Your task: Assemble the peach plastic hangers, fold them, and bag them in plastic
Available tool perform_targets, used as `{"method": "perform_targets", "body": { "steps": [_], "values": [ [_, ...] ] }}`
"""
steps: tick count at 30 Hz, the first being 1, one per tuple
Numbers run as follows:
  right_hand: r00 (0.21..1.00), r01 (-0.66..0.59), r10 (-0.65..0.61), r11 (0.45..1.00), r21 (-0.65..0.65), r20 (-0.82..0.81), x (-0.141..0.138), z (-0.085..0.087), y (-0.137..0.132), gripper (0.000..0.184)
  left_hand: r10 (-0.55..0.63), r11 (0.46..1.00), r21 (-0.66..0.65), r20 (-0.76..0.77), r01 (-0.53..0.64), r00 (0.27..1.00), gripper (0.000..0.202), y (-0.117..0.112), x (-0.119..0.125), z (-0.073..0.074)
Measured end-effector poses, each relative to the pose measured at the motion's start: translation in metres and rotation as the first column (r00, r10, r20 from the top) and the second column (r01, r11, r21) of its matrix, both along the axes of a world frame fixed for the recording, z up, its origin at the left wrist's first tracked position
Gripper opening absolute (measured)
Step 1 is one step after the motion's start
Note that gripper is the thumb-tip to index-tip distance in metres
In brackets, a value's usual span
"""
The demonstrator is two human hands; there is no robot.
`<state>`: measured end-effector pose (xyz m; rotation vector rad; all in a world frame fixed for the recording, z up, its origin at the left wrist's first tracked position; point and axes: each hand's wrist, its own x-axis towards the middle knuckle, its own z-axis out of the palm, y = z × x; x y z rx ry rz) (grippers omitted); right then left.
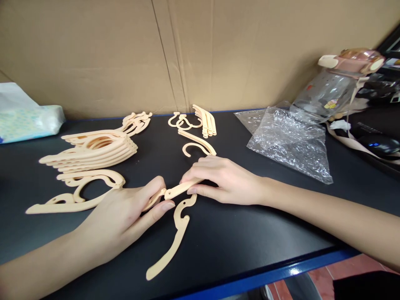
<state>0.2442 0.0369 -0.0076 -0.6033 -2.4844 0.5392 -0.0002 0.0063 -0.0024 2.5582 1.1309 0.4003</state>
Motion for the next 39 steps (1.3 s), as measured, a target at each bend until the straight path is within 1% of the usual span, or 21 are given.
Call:
{"method": "perform_targets", "body": {
  "steps": [4,12,17,20,24,28,33,36,39],
  "values": [
    [1.000,-0.004,0.004,1.000,-0.031,0.000,0.001,0.000,0.000,0.016,-0.003,1.000,0.028,0.007,0.003,1.000,0.028,0.000,0.001,-0.001],
    [1.000,-0.009,0.006,0.986,-0.166,-0.016,0.002,0.005,0.001,0.016,-0.014,0.997,0.078,0.033,0.011,0.999,0.029,0.000,0.001,-0.001],
    [1.000,-0.017,0.013,0.979,-0.205,-0.017,0.001,0.005,0.002,0.017,-0.034,0.991,0.127,0.025,0.031,0.999,0.028,0.000,0.001,-0.002],
    [1.000,-0.023,0.019,0.977,-0.213,-0.021,0.001,0.005,0.002,0.018,-0.053,0.983,0.175,-0.015,0.055,0.998,0.025,-0.001,0.000,-0.005],
    [0.999,-0.037,0.034,0.975,-0.218,-0.019,0.002,0.005,0.002,0.019,-0.046,0.960,0.272,-0.094,0.070,0.995,0.026,-0.003,0.000,-0.009],
    [0.999,-0.049,0.044,0.975,-0.217,-0.026,0.002,0.005,0.003,0.018,-0.024,0.926,0.367,-0.167,0.085,0.986,0.027,-0.004,0.003,-0.007],
    [0.998,-0.054,0.049,0.975,-0.215,-0.028,0.002,0.004,0.003,0.018,-0.048,0.903,0.403,-0.249,0.149,0.967,0.030,-0.003,0.007,0.002],
    [0.999,-0.049,0.045,0.975,-0.217,-0.020,0.001,0.004,0.003,0.019,-0.056,0.884,0.435,-0.268,0.173,0.962,0.031,-0.003,0.007,0.003],
    [0.999,-0.050,0.048,0.976,-0.212,-0.014,0.001,0.003,0.004,0.018,-0.063,0.889,0.422,-0.274,0.179,0.960,0.029,-0.003,0.006,0.003]
  ]
}}
